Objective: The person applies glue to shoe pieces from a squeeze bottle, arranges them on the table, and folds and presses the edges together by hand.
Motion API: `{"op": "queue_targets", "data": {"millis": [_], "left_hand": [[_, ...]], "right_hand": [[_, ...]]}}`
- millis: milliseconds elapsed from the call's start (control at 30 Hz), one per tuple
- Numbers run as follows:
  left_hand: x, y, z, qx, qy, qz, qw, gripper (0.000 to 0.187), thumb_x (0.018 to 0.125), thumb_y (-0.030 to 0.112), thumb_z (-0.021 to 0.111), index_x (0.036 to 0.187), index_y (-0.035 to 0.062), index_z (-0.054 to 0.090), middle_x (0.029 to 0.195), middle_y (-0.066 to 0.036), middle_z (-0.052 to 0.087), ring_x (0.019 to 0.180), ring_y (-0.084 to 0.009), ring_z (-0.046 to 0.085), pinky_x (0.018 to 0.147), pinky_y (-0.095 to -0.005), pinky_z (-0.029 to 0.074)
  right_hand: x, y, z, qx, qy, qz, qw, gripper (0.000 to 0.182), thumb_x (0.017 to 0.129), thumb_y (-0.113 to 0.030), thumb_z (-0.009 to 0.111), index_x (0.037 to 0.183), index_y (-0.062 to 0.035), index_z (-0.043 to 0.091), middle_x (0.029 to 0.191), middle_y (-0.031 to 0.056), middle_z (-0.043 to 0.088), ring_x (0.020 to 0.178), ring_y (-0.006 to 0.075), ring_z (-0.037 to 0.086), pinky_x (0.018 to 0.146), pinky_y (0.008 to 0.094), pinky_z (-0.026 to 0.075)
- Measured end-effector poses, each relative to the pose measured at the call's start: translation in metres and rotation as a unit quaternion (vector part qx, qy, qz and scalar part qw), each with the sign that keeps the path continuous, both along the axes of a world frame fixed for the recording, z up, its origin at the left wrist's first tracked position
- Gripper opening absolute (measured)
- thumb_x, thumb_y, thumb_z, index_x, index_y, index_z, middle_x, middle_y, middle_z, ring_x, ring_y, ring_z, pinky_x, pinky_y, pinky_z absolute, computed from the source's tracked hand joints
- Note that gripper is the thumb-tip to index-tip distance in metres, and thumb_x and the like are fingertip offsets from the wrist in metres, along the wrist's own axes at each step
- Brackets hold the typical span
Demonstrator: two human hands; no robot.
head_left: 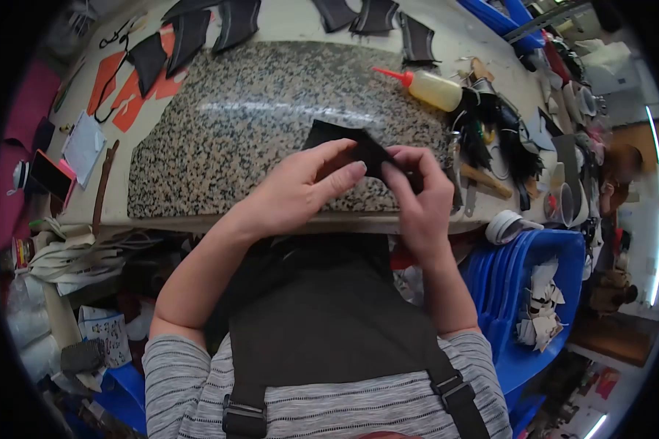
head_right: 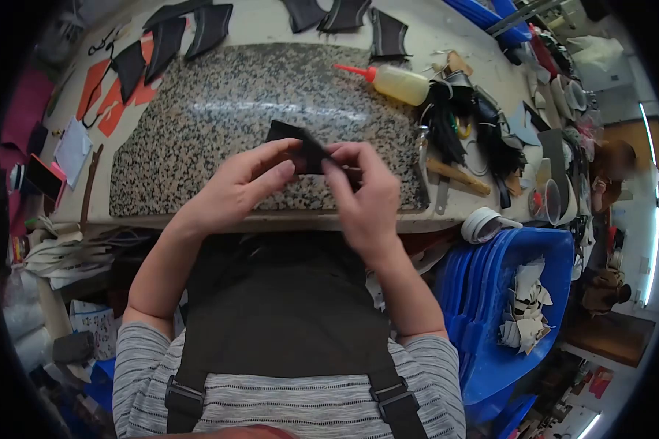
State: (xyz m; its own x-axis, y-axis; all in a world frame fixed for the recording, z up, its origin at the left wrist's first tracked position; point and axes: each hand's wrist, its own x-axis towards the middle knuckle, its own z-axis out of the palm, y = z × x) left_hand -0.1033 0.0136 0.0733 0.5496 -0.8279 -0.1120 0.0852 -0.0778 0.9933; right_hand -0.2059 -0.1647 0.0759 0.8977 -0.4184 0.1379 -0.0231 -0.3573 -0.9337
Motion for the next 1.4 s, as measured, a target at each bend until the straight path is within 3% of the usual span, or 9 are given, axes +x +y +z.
{"op": "queue_targets", "data": {"millis": [100, 300, 467, 567, 700, 1000, 1167, 1300, 1400], "left_hand": [[-0.015, -0.010, 0.037, -0.156, 0.161, 0.056, 0.973, 0.034, 0.100, 0.022, 0.058, 0.127, 0.0005, 0.055, 0.111, -0.005, 0.064, 0.102, -0.0097, 0.060, 0.082, -0.0266, 0.052], [0.032, 0.015, -0.047, -0.022, 0.145, 0.173, 0.974, 0.018, 0.095, 0.009, 0.060, 0.111, 0.0004, 0.061, 0.096, -0.003, 0.069, 0.086, -0.0088, 0.066, 0.074, -0.0244, 0.054], [0.060, 0.037, -0.065, 0.099, 0.118, 0.174, 0.973, 0.016, 0.095, 0.007, 0.056, 0.109, 0.0002, 0.062, 0.088, -0.001, 0.068, 0.075, -0.0073, 0.063, 0.066, -0.0234, 0.051], [0.073, 0.043, -0.060, 0.088, 0.166, 0.129, 0.974, 0.017, 0.096, 0.012, 0.054, 0.110, 0.0057, 0.062, 0.088, 0.003, 0.065, 0.074, -0.0047, 0.062, 0.064, -0.0213, 0.050], [0.087, 0.045, -0.057, 0.075, 0.227, 0.096, 0.966, 0.025, 0.094, 0.010, 0.052, 0.116, 0.0032, 0.061, 0.094, 0.001, 0.067, 0.079, -0.0061, 0.064, 0.068, -0.0245, 0.054], [0.079, 0.037, -0.030, -0.040, 0.176, -0.026, 0.983, 0.078, 0.069, -0.016, 0.060, 0.142, -0.0030, 0.038, 0.121, -0.014, 0.064, 0.107, -0.0175, 0.066, 0.086, -0.0255, 0.054], [0.074, 0.029, -0.036, -0.060, 0.192, -0.009, 0.980, 0.068, 0.075, -0.012, 0.060, 0.140, -0.0004, 0.041, 0.120, -0.009, 0.062, 0.104, -0.0135, 0.063, 0.082, -0.0254, 0.054], [0.084, 0.015, -0.045, 0.055, 0.089, 0.067, 0.992, 0.050, 0.081, -0.007, 0.061, 0.129, 0.0006, 0.051, 0.104, -0.003, 0.065, 0.091, -0.0102, 0.062, 0.076, -0.0241, 0.050], [0.099, 0.010, -0.051, 0.043, 0.017, 0.118, 0.992, 0.043, 0.080, -0.007, 0.061, 0.122, -0.0001, 0.054, 0.099, -0.004, 0.066, 0.091, -0.0106, 0.062, 0.078, -0.0248, 0.050]], "right_hand": [[-0.018, 0.024, 0.046, -0.338, -0.147, 0.047, 0.929, 0.030, 0.077, -0.013, 0.079, 0.099, -0.0020, 0.061, 0.115, 0.0184, 0.063, 0.104, 0.0339, 0.064, 0.092, 0.0410, 0.051], [-0.039, -0.009, 0.032, -0.271, -0.072, 0.065, 0.958, 0.028, 0.076, -0.018, 0.080, 0.094, -0.0030, 0.064, 0.118, 0.0183, 0.062, 0.103, 0.0355, 0.063, 0.090, 0.0425, 0.051], [-0.011, -0.125, -0.014, -0.102, 0.067, -0.109, 0.986, 0.023, 0.081, -0.019, 0.079, 0.093, -0.0012, 0.071, 0.084, 0.0066, 0.072, 0.075, 0.0109, 0.065, 0.070, 0.0257, 0.050], [0.032, -0.218, -0.026, -0.224, 0.137, -0.229, 0.937, 0.042, 0.084, -0.041, 0.075, 0.092, -0.0004, 0.073, 0.076, 0.0070, 0.070, 0.068, 0.0153, 0.064, 0.066, 0.0296, 0.049], [0.090, -0.312, -0.056, -0.062, 0.286, -0.272, 0.917, 0.068, 0.080, -0.061, 0.071, 0.084, 0.0063, 0.068, 0.068, 0.0103, 0.063, 0.056, 0.0169, 0.058, 0.054, 0.0310, 0.046], [0.123, -0.321, -0.073, -0.059, 0.263, -0.324, 0.907, 0.068, 0.072, -0.061, 0.077, 0.093, 0.0035, 0.066, 0.071, 0.0086, 0.063, 0.058, 0.0183, 0.058, 0.051, 0.0317, 0.045], [0.134, -0.296, -0.059, -0.130, 0.282, -0.333, 0.890, 0.083, 0.069, -0.073, 0.070, 0.090, 0.0079, 0.071, 0.087, 0.0180, 0.070, 0.078, 0.0264, 0.068, 0.071, 0.0377, 0.054], [0.134, -0.282, -0.053, -0.162, 0.257, -0.392, 0.868, 0.075, 0.059, -0.050, 0.080, 0.100, 0.0123, 0.069, 0.106, 0.0260, 0.070, 0.103, 0.0340, 0.066, 0.091, 0.0391, 0.049], [0.121, -0.283, -0.033, 0.020, 0.112, -0.417, 0.902, 0.044, 0.061, -0.023, 0.085, 0.084, 0.0101, 0.067, 0.083, 0.0107, 0.069, 0.068, 0.0230, 0.066, 0.063, 0.0372, 0.051]]}}
